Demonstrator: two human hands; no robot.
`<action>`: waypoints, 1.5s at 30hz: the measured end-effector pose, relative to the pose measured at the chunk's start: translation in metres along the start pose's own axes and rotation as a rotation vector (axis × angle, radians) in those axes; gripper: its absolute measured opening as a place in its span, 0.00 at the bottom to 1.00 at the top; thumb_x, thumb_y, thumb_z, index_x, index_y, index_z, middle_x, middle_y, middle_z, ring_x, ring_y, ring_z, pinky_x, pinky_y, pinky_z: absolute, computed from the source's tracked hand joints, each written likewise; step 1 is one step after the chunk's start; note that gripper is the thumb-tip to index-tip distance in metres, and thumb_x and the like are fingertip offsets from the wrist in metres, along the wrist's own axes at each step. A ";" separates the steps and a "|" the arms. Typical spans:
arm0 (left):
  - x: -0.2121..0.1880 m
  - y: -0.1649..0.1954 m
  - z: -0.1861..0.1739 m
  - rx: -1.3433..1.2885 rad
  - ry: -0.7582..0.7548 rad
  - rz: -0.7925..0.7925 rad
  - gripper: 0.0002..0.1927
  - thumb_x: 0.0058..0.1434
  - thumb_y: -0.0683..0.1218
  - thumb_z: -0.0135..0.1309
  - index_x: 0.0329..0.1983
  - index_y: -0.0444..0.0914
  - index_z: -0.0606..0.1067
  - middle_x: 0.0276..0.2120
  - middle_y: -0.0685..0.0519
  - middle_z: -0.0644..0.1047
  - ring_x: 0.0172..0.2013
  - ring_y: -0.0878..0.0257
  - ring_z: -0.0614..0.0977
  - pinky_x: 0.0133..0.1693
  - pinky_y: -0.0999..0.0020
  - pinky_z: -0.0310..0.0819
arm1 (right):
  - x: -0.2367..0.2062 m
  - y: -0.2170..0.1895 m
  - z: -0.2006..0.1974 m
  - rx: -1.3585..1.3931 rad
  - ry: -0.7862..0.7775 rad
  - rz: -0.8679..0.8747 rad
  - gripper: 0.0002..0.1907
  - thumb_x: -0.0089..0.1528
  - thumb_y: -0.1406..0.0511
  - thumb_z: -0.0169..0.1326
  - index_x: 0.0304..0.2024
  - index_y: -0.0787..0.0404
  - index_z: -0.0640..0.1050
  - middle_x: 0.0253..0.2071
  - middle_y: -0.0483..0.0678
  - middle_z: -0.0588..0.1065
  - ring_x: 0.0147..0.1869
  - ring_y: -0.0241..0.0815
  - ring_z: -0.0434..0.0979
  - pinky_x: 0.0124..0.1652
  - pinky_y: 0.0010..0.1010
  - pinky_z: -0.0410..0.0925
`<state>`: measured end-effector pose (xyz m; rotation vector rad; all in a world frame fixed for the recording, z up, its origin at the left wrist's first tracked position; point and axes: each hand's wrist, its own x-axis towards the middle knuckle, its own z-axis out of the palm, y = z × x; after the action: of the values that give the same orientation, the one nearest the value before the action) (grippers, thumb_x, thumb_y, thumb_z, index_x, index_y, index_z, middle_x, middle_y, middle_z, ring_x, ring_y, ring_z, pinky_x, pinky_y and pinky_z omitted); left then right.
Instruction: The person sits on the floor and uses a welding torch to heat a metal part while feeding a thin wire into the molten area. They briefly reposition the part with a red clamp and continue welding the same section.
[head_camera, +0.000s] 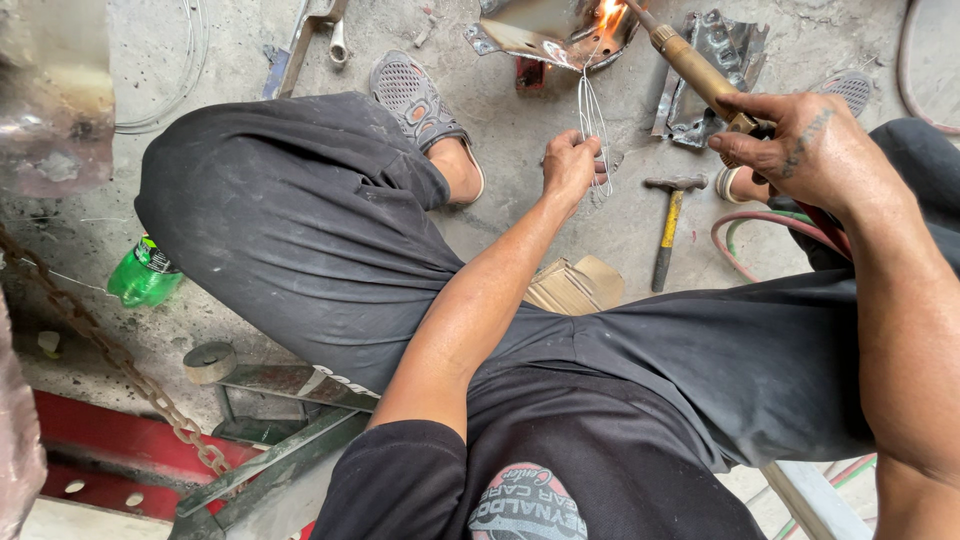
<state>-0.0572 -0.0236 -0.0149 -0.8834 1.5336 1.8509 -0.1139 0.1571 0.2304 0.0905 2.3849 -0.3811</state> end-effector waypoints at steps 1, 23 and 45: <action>0.000 0.000 0.000 0.000 -0.002 0.001 0.12 0.65 0.43 0.50 0.41 0.26 0.75 0.36 0.41 0.80 0.32 0.56 0.86 0.30 0.64 0.88 | 0.000 0.000 0.000 -0.005 -0.001 -0.003 0.30 0.61 0.58 0.65 0.66 0.53 0.78 0.31 0.55 0.81 0.33 0.45 0.82 0.35 0.40 0.74; 0.000 0.001 0.003 0.015 -0.015 -0.006 0.12 0.65 0.43 0.48 0.43 0.28 0.75 0.37 0.42 0.80 0.32 0.57 0.86 0.30 0.65 0.88 | -0.001 0.002 0.000 -0.006 0.003 0.019 0.31 0.61 0.58 0.66 0.66 0.54 0.78 0.32 0.53 0.82 0.32 0.43 0.82 0.35 0.38 0.74; 0.003 0.000 0.001 0.006 -0.008 0.003 0.11 0.66 0.43 0.49 0.39 0.27 0.75 0.35 0.42 0.80 0.31 0.56 0.86 0.30 0.64 0.88 | 0.002 0.011 0.005 -0.031 0.009 -0.024 0.32 0.59 0.60 0.67 0.66 0.54 0.78 0.31 0.54 0.81 0.31 0.44 0.82 0.33 0.39 0.74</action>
<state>-0.0594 -0.0225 -0.0169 -0.8700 1.5358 1.8489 -0.1108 0.1661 0.2227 0.0494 2.4017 -0.3553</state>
